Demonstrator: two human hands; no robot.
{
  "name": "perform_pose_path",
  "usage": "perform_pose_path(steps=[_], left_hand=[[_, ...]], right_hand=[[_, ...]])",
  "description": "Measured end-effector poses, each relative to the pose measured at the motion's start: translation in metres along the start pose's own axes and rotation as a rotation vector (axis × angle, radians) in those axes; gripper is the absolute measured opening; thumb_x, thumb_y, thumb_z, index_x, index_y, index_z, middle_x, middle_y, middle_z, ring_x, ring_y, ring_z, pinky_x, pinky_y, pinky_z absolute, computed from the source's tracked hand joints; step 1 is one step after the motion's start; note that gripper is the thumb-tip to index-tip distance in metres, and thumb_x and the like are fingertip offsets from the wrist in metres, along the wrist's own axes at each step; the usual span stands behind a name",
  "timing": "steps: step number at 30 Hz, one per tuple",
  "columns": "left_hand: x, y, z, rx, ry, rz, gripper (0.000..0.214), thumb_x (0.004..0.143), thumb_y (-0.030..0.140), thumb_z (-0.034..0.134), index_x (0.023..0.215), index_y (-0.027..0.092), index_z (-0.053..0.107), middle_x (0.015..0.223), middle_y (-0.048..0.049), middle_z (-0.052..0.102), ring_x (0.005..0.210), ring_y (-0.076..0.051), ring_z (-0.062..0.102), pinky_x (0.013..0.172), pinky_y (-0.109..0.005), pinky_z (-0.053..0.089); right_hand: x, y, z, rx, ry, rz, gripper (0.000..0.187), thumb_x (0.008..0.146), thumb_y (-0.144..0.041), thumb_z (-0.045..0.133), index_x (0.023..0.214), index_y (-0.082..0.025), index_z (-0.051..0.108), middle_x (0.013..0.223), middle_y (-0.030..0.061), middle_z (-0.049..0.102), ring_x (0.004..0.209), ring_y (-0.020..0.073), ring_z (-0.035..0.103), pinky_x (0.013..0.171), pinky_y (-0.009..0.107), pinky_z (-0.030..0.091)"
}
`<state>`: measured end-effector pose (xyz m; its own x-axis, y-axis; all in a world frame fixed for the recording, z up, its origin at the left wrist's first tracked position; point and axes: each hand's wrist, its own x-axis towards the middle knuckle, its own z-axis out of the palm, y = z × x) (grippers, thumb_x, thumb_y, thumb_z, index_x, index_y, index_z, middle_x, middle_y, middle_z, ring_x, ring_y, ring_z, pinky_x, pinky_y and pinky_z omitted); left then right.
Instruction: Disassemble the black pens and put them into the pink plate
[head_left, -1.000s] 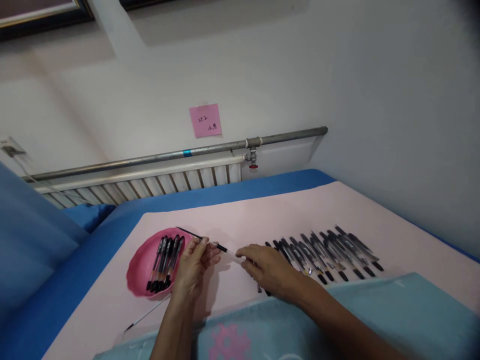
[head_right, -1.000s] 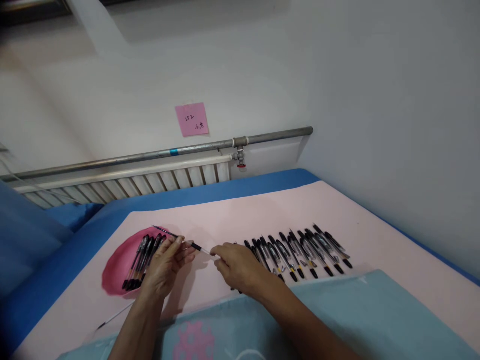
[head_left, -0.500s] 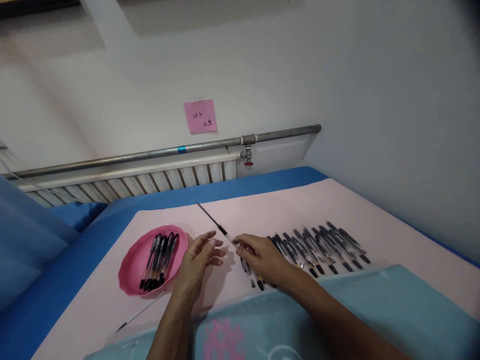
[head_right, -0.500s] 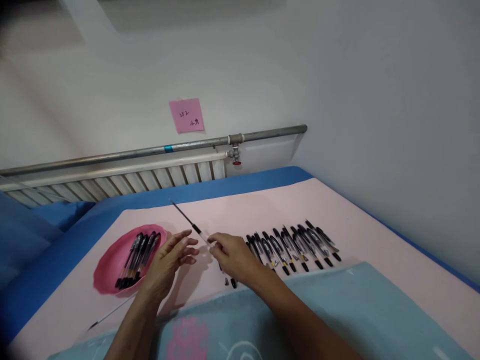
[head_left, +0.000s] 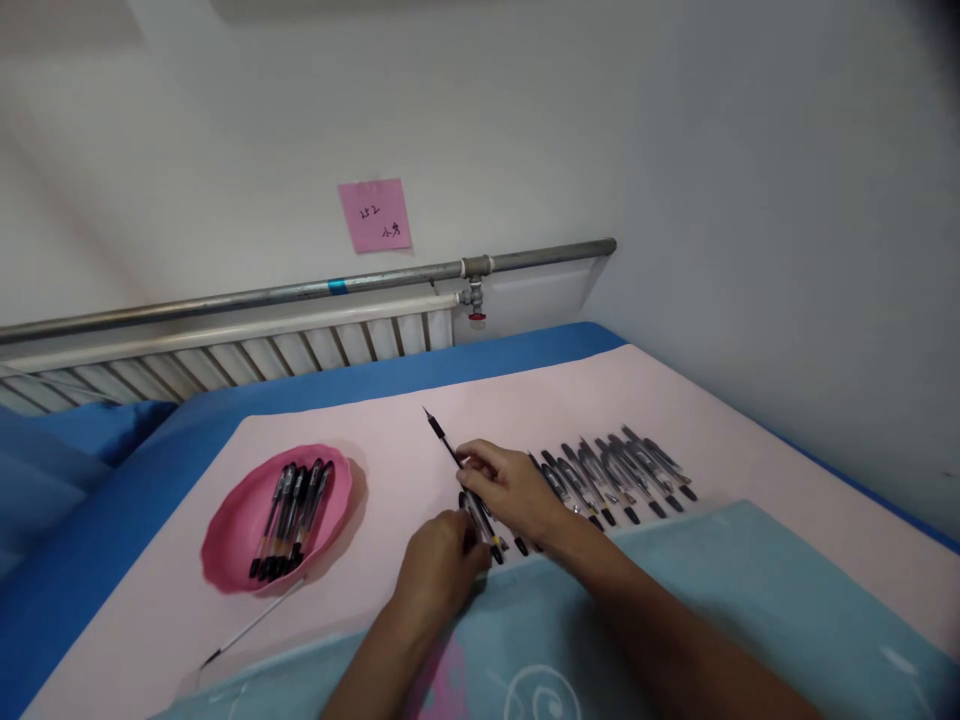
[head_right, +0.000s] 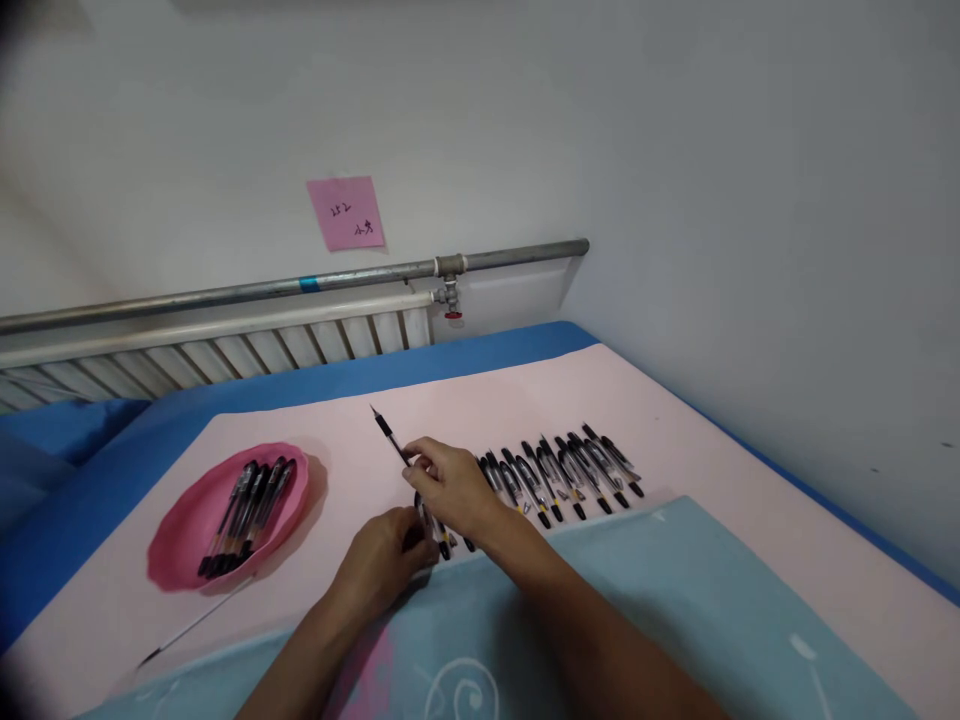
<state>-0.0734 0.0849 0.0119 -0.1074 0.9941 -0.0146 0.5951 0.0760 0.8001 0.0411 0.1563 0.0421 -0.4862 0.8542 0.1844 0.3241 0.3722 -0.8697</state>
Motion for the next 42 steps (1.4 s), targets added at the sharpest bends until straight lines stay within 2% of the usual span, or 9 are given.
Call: perform_pose_path(steps=[5,8,10,14,18,23,33,38,42], left_hand=[[-0.002,-0.001,0.007,-0.007,0.047,-0.032,0.012,0.054,0.013,0.059,0.047,0.021,0.053,0.050,-0.0010,0.052,0.046,-0.013,0.040,0.051,-0.026,0.024],[0.001,-0.008,-0.004,-0.100,0.064,-0.068,0.011,0.057,0.014,0.060,0.048,0.019,0.056,0.049,-0.0010,0.053,0.046,-0.013,0.043,0.049,-0.024,0.028],[0.005,-0.013,-0.019,-0.341,0.122,-0.137,0.004,0.061,0.019,0.061,0.057,0.018,0.061,0.054,-0.0016,0.057,0.051,-0.013,0.049,0.049,-0.023,0.033],[0.013,-0.019,-0.051,-0.983,0.367,-0.263,0.019,0.061,0.023,0.069,0.077,0.014,0.064,0.074,-0.0044,0.064,0.067,-0.014,0.060,0.057,-0.023,0.046],[0.015,-0.022,-0.063,-1.306,0.395,-0.309,0.017,0.063,0.016,0.069,0.079,0.014,0.064,0.078,-0.0049,0.066,0.069,-0.013,0.063,0.063,-0.024,0.050],[0.015,-0.021,-0.062,-1.359,0.398,-0.310,0.015,0.066,0.015,0.067,0.081,0.014,0.064,0.075,-0.0042,0.067,0.068,-0.013,0.063,0.062,-0.023,0.050],[0.017,-0.024,-0.063,-1.257,0.396,-0.273,0.022,0.060,0.018,0.073,0.080,0.012,0.065,0.077,-0.0047,0.067,0.068,-0.012,0.063,0.060,-0.022,0.048],[0.018,-0.025,-0.058,-1.230,0.401,-0.297,0.023,0.057,0.018,0.075,0.076,0.011,0.065,0.075,-0.0041,0.067,0.067,-0.013,0.063,0.058,-0.022,0.049],[0.018,-0.026,-0.056,-1.265,0.410,-0.304,0.022,0.055,0.017,0.076,0.074,0.011,0.065,0.070,-0.0034,0.066,0.064,-0.012,0.062,0.059,-0.022,0.049]], right_hand=[[0.000,0.000,0.000,-0.005,-0.004,0.005,0.023,0.076,-0.025,0.051,0.096,-0.019,0.060,0.067,-0.0026,0.055,0.062,0.0094,0.051,0.059,0.019,0.039],[0.000,0.001,0.000,-0.022,-0.010,0.001,0.023,0.075,-0.025,0.051,0.096,-0.018,0.060,0.066,-0.0025,0.055,0.061,0.0095,0.050,0.058,0.019,0.038],[-0.001,0.001,0.001,-0.031,-0.045,-0.009,0.024,0.075,-0.025,0.050,0.096,-0.018,0.060,0.064,-0.0029,0.055,0.058,0.0092,0.048,0.055,0.019,0.037],[-0.004,-0.002,0.005,-0.066,-0.189,-0.055,0.026,0.075,-0.022,0.049,0.097,-0.017,0.062,0.062,-0.0030,0.054,0.056,0.0087,0.046,0.054,0.019,0.034],[-0.006,-0.005,0.008,-0.161,-0.271,-0.116,0.025,0.074,-0.018,0.048,0.094,-0.017,0.063,0.065,-0.0014,0.057,0.059,0.0097,0.048,0.056,0.020,0.033],[-0.006,-0.007,0.008,-0.231,-0.283,-0.133,0.026,0.073,-0.017,0.046,0.094,-0.017,0.064,0.071,0.0008,0.061,0.062,0.0110,0.050,0.059,0.021,0.034],[-0.007,-0.009,0.007,-0.287,-0.296,-0.165,0.026,0.073,-0.016,0.046,0.093,-0.018,0.063,0.076,0.0018,0.062,0.067,0.0126,0.052,0.061,0.021,0.034],[-0.007,-0.007,0.007,-0.322,-0.263,-0.116,0.026,0.073,-0.014,0.046,0.093,-0.019,0.061,0.071,0.0000,0.061,0.063,0.0116,0.051,0.058,0.021,0.032],[-0.007,-0.004,0.009,-0.424,-0.200,-0.217,0.020,0.074,-0.014,0.048,0.089,-0.018,0.060,0.074,0.0014,0.060,0.068,0.0126,0.050,0.061,0.022,0.032]])
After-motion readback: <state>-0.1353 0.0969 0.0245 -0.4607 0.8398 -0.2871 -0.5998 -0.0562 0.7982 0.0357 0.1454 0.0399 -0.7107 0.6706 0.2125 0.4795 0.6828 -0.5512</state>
